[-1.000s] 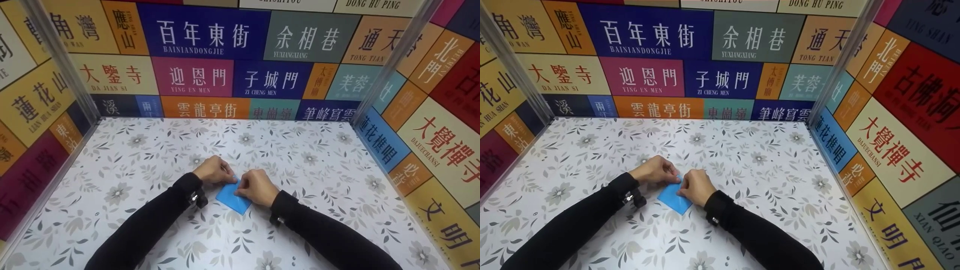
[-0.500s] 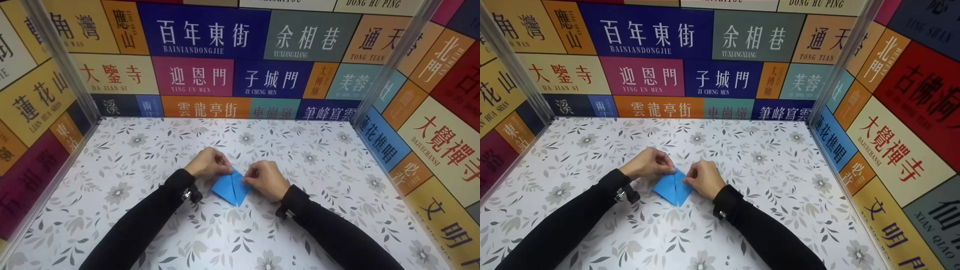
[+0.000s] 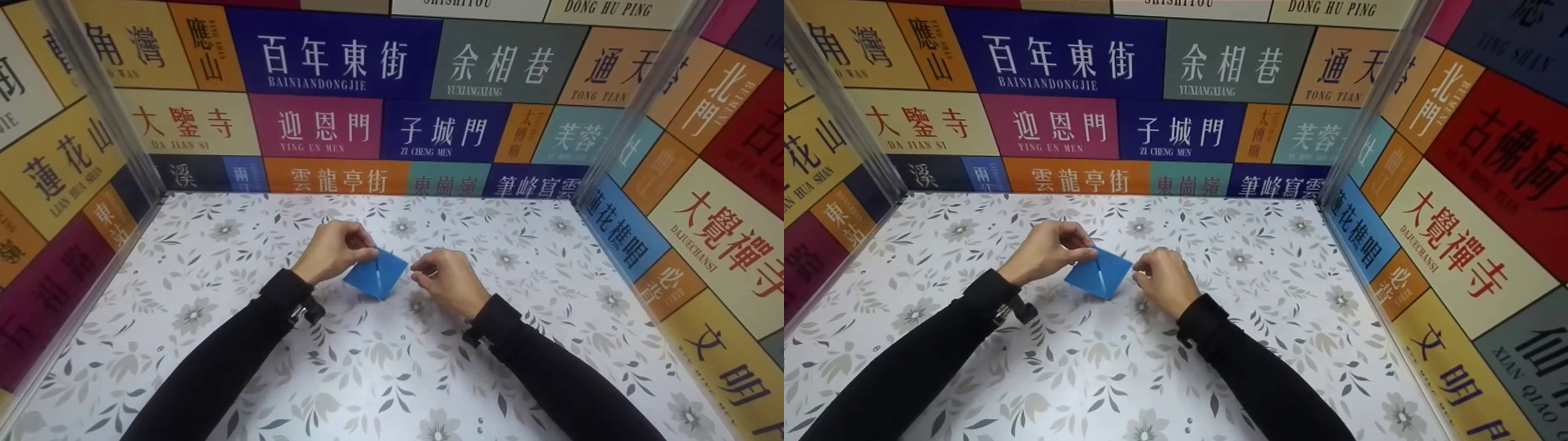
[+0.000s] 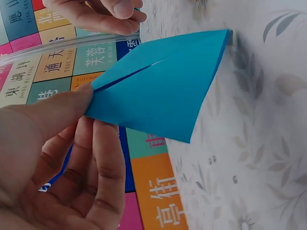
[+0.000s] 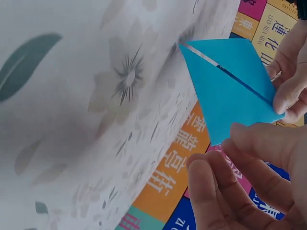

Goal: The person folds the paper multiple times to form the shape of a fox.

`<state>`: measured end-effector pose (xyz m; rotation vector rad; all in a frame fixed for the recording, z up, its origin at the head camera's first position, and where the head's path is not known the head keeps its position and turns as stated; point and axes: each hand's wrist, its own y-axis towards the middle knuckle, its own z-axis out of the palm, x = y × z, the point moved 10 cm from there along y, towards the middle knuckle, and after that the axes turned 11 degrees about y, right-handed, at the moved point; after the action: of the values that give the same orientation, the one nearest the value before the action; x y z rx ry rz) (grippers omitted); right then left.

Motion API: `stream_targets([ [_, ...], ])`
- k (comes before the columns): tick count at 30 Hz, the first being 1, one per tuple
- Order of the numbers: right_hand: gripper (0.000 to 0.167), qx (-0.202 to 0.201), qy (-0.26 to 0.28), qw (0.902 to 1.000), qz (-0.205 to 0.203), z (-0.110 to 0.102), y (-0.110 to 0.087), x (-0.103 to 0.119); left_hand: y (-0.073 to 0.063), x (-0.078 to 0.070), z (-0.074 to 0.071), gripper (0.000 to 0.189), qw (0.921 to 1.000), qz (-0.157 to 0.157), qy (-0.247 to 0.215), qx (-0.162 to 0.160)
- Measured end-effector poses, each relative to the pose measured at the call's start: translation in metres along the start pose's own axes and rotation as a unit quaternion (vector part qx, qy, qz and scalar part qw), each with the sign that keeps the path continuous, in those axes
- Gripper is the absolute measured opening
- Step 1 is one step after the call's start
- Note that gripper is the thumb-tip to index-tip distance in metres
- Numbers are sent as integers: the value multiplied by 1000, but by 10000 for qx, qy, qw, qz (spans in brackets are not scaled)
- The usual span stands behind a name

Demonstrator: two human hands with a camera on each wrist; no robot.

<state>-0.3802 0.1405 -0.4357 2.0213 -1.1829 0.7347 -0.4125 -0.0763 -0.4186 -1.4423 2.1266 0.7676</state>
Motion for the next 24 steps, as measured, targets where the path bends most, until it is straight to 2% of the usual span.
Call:
stream_targets([
  [5, 12, 42, -197, 9996, -219, -5, -1, 0, -4, -15, -5, 10, 9990, 358, 222, -120],
  [10, 11, 122, -424, 9981, -435, -7, -2, 2, -10, -30, -4, 7, 9932, 923, 651, -281],
  [16, 12, 140, -586, 9973, -424, -12, -2, 3, -21, -50, -3, 7, 9768, 1596, 1324, -539],
  [20, 12, 64, -639, 9969, -463, -15, -3, 4, -28, -58, 1, 10, 9678, 1874, 1549, -658],
  [24, 11, -30, -663, 9965, -514, -19, -4, 5, -37, -64, 8, 12, 9526, 2220, 1909, -825],
])
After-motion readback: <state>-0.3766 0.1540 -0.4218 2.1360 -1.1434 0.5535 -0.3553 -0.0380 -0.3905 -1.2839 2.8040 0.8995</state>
